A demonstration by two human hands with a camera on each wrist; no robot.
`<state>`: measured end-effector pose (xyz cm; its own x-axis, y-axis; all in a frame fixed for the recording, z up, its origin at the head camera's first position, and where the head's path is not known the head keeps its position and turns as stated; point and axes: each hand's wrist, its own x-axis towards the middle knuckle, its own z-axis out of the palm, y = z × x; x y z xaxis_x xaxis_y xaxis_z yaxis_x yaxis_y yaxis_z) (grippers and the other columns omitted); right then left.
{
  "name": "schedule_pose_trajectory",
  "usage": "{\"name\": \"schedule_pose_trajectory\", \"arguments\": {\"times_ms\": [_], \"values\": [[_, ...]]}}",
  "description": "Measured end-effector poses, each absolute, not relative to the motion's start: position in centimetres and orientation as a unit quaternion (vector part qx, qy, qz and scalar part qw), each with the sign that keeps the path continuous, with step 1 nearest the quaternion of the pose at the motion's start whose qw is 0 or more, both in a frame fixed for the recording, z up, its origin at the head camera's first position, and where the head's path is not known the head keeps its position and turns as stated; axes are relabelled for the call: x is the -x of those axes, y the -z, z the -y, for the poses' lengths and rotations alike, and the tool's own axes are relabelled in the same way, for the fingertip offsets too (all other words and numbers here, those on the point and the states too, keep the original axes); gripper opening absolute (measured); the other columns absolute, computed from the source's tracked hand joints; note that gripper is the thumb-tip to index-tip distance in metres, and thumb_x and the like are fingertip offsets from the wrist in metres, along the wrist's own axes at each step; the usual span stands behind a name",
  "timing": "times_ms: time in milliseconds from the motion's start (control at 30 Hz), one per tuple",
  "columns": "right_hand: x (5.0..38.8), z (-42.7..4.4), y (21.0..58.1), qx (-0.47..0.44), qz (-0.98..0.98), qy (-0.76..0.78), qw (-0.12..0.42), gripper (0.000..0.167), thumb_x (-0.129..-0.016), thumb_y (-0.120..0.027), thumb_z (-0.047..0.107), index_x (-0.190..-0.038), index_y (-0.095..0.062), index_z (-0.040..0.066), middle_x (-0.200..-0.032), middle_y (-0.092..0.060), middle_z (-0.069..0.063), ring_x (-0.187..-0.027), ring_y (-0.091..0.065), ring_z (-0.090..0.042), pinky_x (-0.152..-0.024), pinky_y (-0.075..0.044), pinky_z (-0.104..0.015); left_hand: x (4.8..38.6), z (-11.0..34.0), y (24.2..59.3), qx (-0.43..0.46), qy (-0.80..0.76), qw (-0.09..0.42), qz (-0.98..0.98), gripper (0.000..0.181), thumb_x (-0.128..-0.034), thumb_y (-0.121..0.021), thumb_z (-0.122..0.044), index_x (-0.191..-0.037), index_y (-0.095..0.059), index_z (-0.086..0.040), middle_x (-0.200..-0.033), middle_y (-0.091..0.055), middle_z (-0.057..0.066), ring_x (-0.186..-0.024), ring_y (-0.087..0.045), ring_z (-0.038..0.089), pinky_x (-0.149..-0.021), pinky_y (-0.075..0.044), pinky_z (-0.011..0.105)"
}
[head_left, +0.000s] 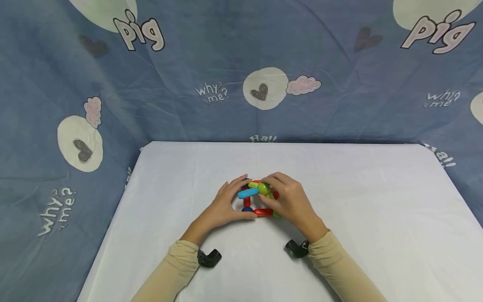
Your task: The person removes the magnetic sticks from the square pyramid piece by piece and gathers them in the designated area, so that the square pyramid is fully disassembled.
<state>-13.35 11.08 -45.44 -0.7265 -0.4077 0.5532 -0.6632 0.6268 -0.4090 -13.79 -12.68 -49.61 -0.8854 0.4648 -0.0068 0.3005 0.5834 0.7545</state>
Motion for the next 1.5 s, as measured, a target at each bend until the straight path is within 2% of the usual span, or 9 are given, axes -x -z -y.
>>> {"name": "schedule_pose_trajectory", "arguments": {"times_ms": [300, 533, 933, 1200, 1367, 1500], "values": [[13.5, -11.0, 45.8, -0.299, 0.865, -0.346, 0.207, 0.030, -0.078, -0.088, 0.013, -0.104, -0.074, 0.006, -0.101, -0.073, -0.006, -0.080, -0.068, -0.013, -0.071, -0.060, -0.028, 13.8, 12.6, 49.7, -0.214, -0.396, 0.095, -0.888, 0.100, -0.0744, -0.089, -0.055, -0.158, -0.040, -0.029, -0.170, -0.030, -0.007, -0.158, -0.028, 0.020, -0.130, -0.005, 0.055], [13.5, -11.0, 46.0, -0.286, 0.852, -0.406, 0.166, 0.030, -0.079, -0.087, 0.009, -0.105, -0.073, 0.006, -0.104, -0.073, -0.006, -0.082, -0.071, -0.014, -0.070, -0.062, -0.030, 13.7, 12.6, 49.5, -0.212, -0.392, 0.095, -0.890, 0.100, -0.0746, -0.088, -0.056, -0.158, -0.041, -0.029, -0.169, -0.031, -0.006, -0.158, -0.028, 0.020, -0.130, -0.005, 0.054], [13.7, -11.1, 46.7, -0.270, 0.833, -0.459, 0.154, 0.031, -0.078, -0.086, 0.005, -0.106, -0.072, 0.007, -0.105, -0.073, -0.007, -0.088, -0.072, -0.017, -0.069, -0.062, -0.028, 13.7, 12.6, 49.5, -0.209, -0.390, 0.094, -0.892, 0.100, -0.0744, -0.088, -0.057, -0.158, -0.042, -0.027, -0.169, -0.031, -0.006, -0.158, -0.027, 0.022, -0.130, -0.006, 0.055], [13.9, -12.0, 45.6, -0.230, 0.799, -0.535, 0.151, 0.037, -0.077, -0.086, -0.004, -0.111, -0.072, 0.004, -0.109, -0.073, -0.011, -0.100, -0.072, -0.024, -0.074, -0.063, -0.029, 13.8, 12.9, 49.1, -0.160, -0.412, 0.114, -0.890, 0.099, -0.0744, -0.088, -0.059, -0.158, -0.040, -0.034, -0.170, -0.025, -0.016, -0.161, -0.016, 0.033, -0.123, -0.020, 0.069], [14.2, -12.6, 45.8, -0.211, 0.793, -0.559, 0.118, 0.037, -0.076, -0.085, -0.007, -0.108, -0.071, 0.002, -0.109, -0.072, -0.014, -0.101, -0.070, -0.014, -0.077, -0.062, -0.027, 13.9, 12.9, 49.4, -0.162, -0.415, 0.111, -0.888, 0.100, -0.0741, -0.088, -0.058, -0.158, -0.040, -0.033, -0.170, -0.025, -0.015, -0.161, -0.017, 0.032, -0.122, -0.021, 0.070], [14.1, -13.4, 46.5, -0.221, 0.782, -0.571, 0.116, 0.039, -0.078, -0.084, -0.006, -0.112, -0.070, 0.004, -0.111, -0.072, -0.013, -0.104, -0.066, -0.004, -0.079, -0.061, -0.024, 13.9, 12.8, 49.7, -0.171, -0.416, 0.107, -0.886, 0.101, -0.0737, -0.089, -0.057, -0.158, -0.040, -0.032, -0.170, -0.025, -0.012, -0.160, -0.019, 0.032, -0.123, -0.020, 0.068]]}}
